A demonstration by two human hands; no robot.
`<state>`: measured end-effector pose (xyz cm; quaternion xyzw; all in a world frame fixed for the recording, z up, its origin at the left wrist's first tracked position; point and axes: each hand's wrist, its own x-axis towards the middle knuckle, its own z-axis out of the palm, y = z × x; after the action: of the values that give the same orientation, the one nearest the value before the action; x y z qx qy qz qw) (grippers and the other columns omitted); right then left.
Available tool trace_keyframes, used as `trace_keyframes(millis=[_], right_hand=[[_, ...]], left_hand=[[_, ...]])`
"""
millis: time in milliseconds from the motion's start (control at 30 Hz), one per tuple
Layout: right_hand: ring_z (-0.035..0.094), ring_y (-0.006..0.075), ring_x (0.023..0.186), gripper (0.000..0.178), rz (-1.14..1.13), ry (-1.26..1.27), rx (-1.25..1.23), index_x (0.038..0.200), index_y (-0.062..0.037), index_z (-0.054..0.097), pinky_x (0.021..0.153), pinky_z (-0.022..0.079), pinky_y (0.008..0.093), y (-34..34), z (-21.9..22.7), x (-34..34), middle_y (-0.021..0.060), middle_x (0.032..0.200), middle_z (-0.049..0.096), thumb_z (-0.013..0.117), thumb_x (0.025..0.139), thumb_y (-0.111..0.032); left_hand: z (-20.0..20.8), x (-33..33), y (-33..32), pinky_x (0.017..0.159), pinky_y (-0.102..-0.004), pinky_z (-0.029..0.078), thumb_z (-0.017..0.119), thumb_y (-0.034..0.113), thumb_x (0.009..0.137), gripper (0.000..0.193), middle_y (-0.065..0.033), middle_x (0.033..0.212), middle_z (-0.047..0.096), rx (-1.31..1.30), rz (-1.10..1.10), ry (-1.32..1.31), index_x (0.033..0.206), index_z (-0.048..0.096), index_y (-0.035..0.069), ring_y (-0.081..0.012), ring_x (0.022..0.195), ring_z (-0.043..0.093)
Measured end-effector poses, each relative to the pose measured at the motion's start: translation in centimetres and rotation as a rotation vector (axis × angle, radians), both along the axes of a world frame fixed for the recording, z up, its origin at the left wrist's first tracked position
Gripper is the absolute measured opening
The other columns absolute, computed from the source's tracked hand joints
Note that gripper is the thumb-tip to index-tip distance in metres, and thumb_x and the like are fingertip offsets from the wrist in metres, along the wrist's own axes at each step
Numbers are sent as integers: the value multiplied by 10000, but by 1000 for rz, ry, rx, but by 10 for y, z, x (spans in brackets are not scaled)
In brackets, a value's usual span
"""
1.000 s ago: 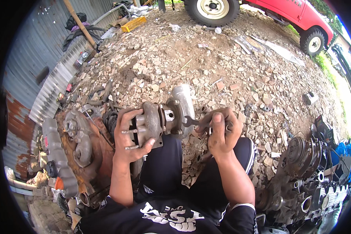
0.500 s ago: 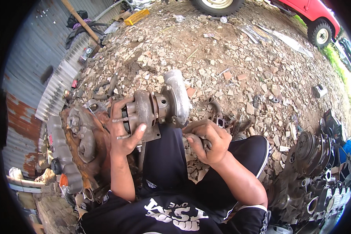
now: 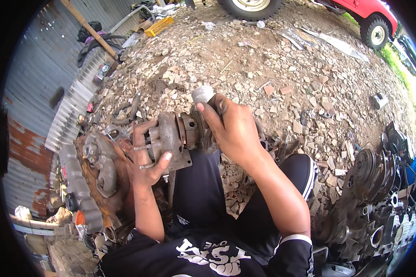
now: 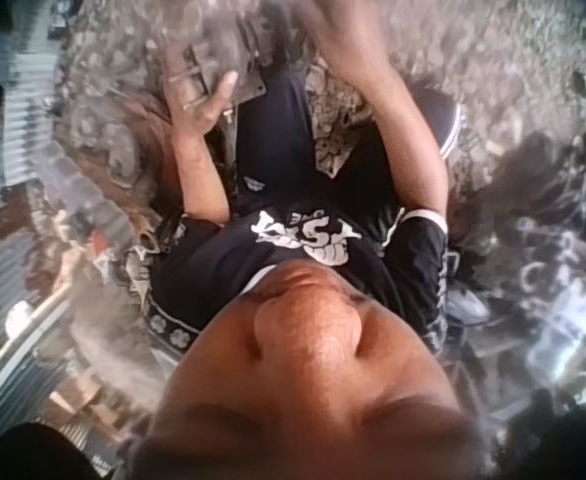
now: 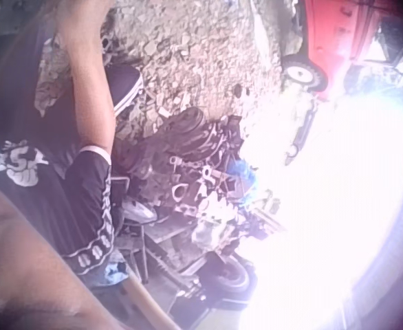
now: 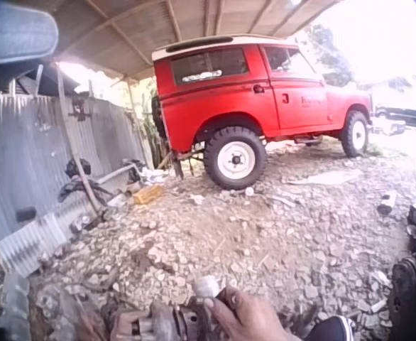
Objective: The person sits on the ground and uses a wrench to loosen and tighten bolts on a turbocharger. They rotate the component to access different sides and continue adjusting fasteners throughout the clip.
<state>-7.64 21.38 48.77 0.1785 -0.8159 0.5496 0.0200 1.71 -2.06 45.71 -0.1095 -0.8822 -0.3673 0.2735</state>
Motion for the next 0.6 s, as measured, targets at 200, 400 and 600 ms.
trace_keyframes(millis=[200, 400, 600], right_hand=[[617, 119, 508, 318, -88, -103, -363, 849, 13, 635, 522, 463, 303, 11, -28, 10, 90, 625, 665, 642, 1056, -229], [617, 127, 499, 290, -90, 390, -719, 824, -24, 571, 644, 523, 301, 18, -61, 33, 80, 728, 710, 659, 1035, -202], [730, 186, 622, 382, -11, 705, -318, 779, -73, 546, 624, 587, 289, 49, -54, 36, 128, 797, 743, 928, 763, -81]], left_hand=[[1, -1, 9, 934, -470, 497, 828, 342, 696, 762, -196, 1169, 604, -68, 6, 32, 1317, 545, 2, -372, 1076, 586], [5, -2, 15, 897, -484, 518, 844, 312, 684, 759, -202, 1166, 596, -149, 4, 59, 1315, 545, 16, -386, 1034, 604], [7, -1, 17, 857, -486, 537, 850, 301, 687, 751, -203, 1177, 573, -103, 24, 30, 1312, 545, 20, -398, 1013, 623]])
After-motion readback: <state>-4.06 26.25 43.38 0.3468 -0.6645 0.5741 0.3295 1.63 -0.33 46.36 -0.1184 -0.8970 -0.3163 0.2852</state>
